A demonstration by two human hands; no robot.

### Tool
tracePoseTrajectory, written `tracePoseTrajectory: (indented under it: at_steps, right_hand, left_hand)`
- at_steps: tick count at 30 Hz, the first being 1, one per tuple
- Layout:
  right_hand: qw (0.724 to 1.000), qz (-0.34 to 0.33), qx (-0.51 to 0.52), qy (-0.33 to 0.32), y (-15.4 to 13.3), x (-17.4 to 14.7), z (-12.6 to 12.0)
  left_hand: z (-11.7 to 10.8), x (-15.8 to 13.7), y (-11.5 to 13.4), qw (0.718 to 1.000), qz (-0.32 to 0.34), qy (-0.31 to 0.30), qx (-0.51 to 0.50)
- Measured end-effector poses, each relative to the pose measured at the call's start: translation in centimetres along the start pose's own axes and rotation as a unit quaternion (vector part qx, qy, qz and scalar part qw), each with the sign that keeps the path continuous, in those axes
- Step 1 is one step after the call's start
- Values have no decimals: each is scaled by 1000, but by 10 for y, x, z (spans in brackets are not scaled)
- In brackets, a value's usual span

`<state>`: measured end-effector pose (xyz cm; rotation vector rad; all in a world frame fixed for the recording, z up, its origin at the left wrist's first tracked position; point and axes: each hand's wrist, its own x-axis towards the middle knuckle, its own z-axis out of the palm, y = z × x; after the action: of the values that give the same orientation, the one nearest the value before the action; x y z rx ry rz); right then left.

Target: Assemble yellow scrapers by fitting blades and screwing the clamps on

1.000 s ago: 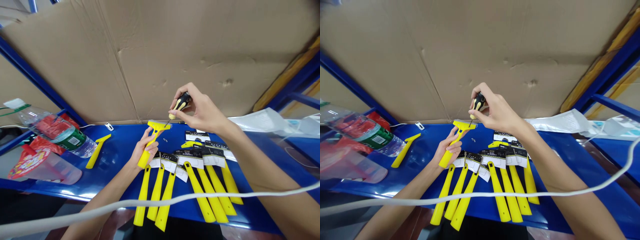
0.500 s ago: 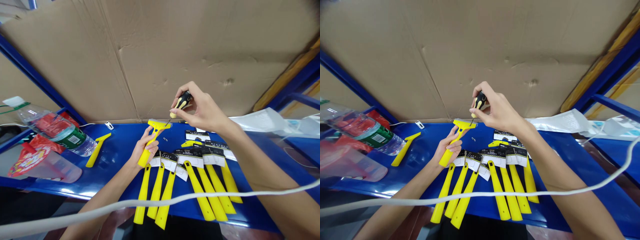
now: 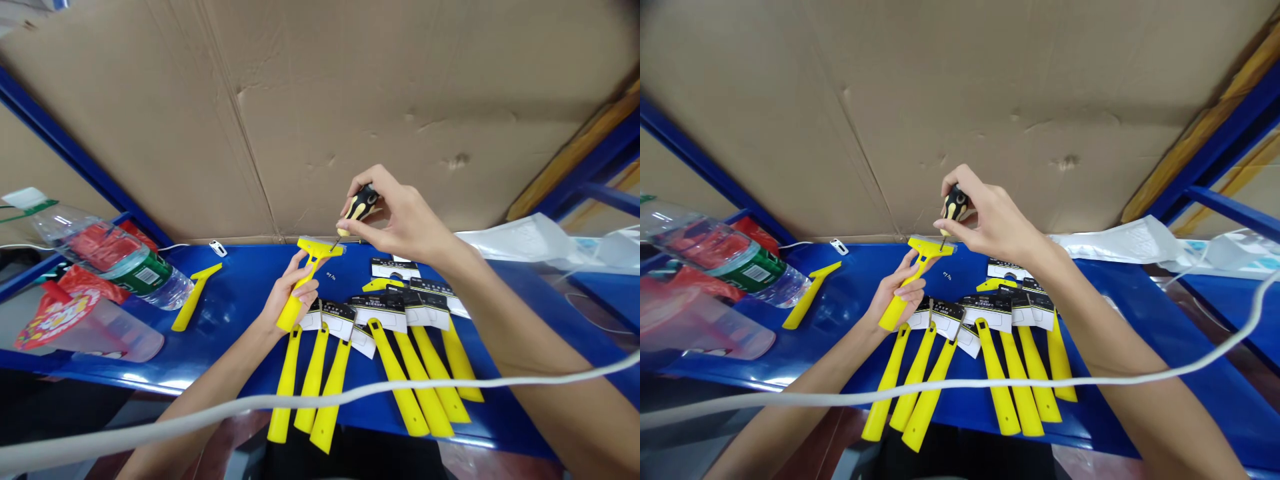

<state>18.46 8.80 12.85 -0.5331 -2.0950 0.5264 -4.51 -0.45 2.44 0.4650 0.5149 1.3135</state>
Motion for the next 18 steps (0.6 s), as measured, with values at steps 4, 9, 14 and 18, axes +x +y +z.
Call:
tracePoseTrajectory:
  at_steps: [4, 9, 14, 18]
  right_hand:
    - [998, -41, -44, -12, 0, -1, 3]
    - [997, -47, -20, -61, -5, -1, 4]
    - [997, -43, -60, -22, 1, 0, 0]
    - [997, -37, -49, -55, 1, 0, -6]
  left_hand:
    - [1, 1, -2, 1000, 1, 16, 12]
    - [1, 2, -4, 1000, 0, 28, 11]
    - [-2, 3, -5, 1000, -2, 22, 17]
    - [-5, 5, -4, 1000, 3, 22, 14]
